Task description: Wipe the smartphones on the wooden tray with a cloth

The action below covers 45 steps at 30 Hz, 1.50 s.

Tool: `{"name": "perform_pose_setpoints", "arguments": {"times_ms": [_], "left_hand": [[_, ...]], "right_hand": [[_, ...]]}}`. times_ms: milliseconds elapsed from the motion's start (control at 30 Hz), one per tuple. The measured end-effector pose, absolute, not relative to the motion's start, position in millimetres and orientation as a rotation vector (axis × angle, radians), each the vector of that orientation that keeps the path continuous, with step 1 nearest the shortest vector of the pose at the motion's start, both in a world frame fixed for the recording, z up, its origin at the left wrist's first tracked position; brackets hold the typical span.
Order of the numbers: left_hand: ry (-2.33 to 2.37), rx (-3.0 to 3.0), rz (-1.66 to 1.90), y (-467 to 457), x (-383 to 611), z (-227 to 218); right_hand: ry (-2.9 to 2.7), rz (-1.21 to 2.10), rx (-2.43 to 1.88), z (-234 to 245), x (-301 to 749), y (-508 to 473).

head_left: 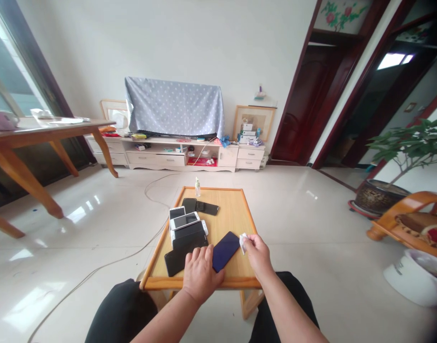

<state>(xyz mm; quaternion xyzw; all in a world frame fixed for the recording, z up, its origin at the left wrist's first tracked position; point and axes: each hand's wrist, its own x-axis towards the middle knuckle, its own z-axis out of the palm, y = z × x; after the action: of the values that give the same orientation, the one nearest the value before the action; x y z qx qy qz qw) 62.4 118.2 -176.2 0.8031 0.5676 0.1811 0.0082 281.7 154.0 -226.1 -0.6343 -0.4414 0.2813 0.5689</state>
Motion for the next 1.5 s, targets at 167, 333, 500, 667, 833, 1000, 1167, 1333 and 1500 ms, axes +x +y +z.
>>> {"name": "perform_pose_setpoints", "arguments": {"times_ms": [167,333,500,667,833,1000,1167,1333,1500], "left_hand": [[1.822,2.464,0.508,116,61,-176],[1.732,2.488,0.497,121,64,-177],[1.632,2.496,0.517,128,67,-179],[1.765,2.422,0.545,132,66,-183],[1.796,2.443,0.510,129,66,-182],[1.782,2.473,0.505,126,68,-178],[1.803,2.439,0.483,128,72,-176],[1.771,2.426,0.505,132,71,-179],[1.784,2.400,0.572,133,70,-187]], "right_hand": [[-1.263,0.532,-1.601,-226,281,170],[-1.511,0.428,-1.656,-226,283,174],[-1.670,0.350,-1.721,-223,290,173],[-1.751,0.263,-1.788,-222,294,172],[-1.764,0.168,-1.853,-219,295,175],[-1.812,0.069,-1.854,-211,296,175],[-1.869,0.033,-1.854,-210,294,171],[-1.884,0.015,-1.880,-208,298,175],[-1.956,0.028,-1.854,-201,288,168]]}}
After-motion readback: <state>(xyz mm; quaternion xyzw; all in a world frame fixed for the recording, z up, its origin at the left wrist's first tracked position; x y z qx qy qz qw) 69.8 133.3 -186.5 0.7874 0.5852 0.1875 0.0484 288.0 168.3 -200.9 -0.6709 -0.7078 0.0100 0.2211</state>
